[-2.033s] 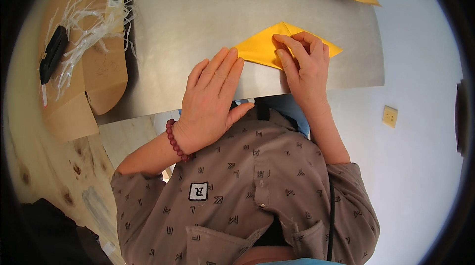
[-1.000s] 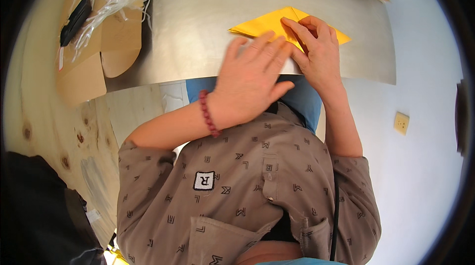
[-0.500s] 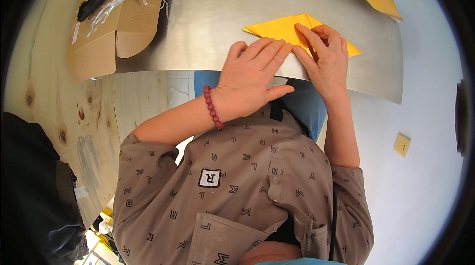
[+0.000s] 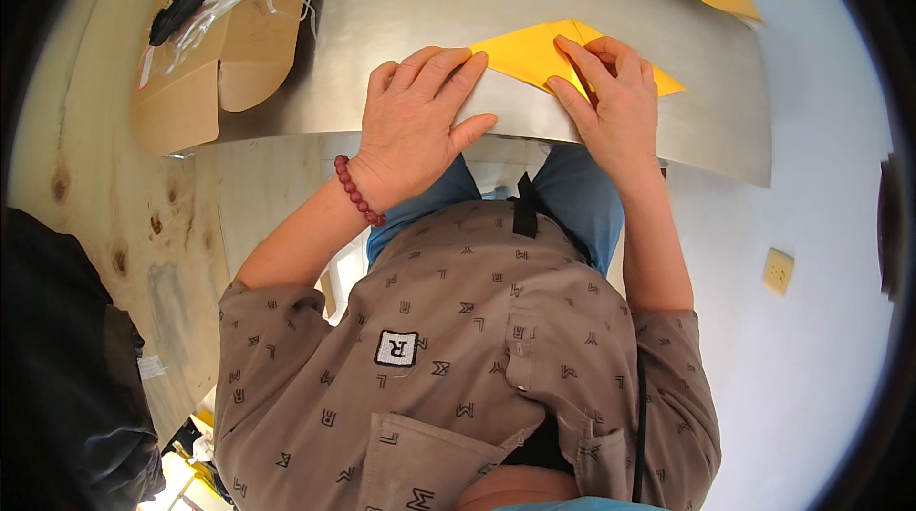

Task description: The person folds a gold sheet of paper into a small triangular packet by hand, pressing creases and tucking flaps. They place the finished packet on a growing stack and repeat the process with another sheet.

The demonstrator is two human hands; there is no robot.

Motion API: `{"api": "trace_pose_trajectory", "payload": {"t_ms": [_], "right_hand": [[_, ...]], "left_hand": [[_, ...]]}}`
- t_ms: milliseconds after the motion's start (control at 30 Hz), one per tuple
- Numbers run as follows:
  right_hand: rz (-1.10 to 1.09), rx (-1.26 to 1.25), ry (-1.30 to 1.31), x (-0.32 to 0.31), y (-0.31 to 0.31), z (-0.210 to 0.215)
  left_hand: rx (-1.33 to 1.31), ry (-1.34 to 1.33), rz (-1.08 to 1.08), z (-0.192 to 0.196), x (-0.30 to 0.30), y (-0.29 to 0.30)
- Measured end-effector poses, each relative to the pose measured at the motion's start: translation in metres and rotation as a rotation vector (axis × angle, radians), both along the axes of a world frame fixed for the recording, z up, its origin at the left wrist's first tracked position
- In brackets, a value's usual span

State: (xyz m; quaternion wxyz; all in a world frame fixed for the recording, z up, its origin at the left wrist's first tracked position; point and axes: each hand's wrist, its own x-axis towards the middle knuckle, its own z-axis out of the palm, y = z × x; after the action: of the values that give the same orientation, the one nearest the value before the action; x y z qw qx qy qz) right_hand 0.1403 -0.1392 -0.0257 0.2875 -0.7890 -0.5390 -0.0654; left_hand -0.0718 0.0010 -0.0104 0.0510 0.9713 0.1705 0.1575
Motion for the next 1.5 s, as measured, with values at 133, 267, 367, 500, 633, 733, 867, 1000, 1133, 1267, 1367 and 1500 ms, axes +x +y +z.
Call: {"api": "trace_pose_trajectory", "payload": {"t_ms": [133,267,367,500,633,733,867,1000,1133,1267,1367,1500], "right_hand": [[0.016,0.121,0.041,-0.002,-0.005,0.015],[0.166,0.085,-0.215,-0.011,-0.012,0.035],[0.288,0.014,-0.255,-0.030,0.004,0.029],[0.311,-0.015,-0.283,-0.037,0.022,0.015],[0.306,-0.052,-0.308,-0.030,0.006,0.014],[0.272,-0.081,-0.294,-0.026,-0.014,0.017],[0.215,-0.145,-0.286,-0.021,-0.041,0.024],[0.170,-0.175,-0.253,-0.016,-0.063,0.027],[0.141,-0.163,-0.224,-0.014,-0.075,0.024],[0.178,0.018,-0.079,0.002,-0.078,0.026],[0.053,0.265,0.032,0.026,-0.083,0.037],[0.050,0.216,0.018,0.055,-0.073,0.039]], "left_hand": [[0.012,-0.025,-0.014,-0.001,0.000,0.000],[0.048,-0.078,-0.021,-0.006,0.001,0.001],[0.057,-0.076,-0.029,-0.008,0.001,0.002],[0.080,-0.100,-0.021,-0.009,0.001,0.002],[0.054,-0.088,-0.021,-0.008,0.001,0.001],[0.062,-0.077,-0.020,-0.007,0.001,0.001],[0.055,-0.073,-0.023,-0.006,0.000,0.001],[0.055,-0.064,-0.016,-0.005,0.001,0.000],[0.061,-0.065,-0.018,-0.006,0.001,0.000],[0.088,-0.056,-0.023,-0.007,0.001,0.002],[0.107,-0.068,-0.029,-0.007,0.001,0.002],[0.135,-0.082,-0.052,-0.005,0.001,0.002]]}}
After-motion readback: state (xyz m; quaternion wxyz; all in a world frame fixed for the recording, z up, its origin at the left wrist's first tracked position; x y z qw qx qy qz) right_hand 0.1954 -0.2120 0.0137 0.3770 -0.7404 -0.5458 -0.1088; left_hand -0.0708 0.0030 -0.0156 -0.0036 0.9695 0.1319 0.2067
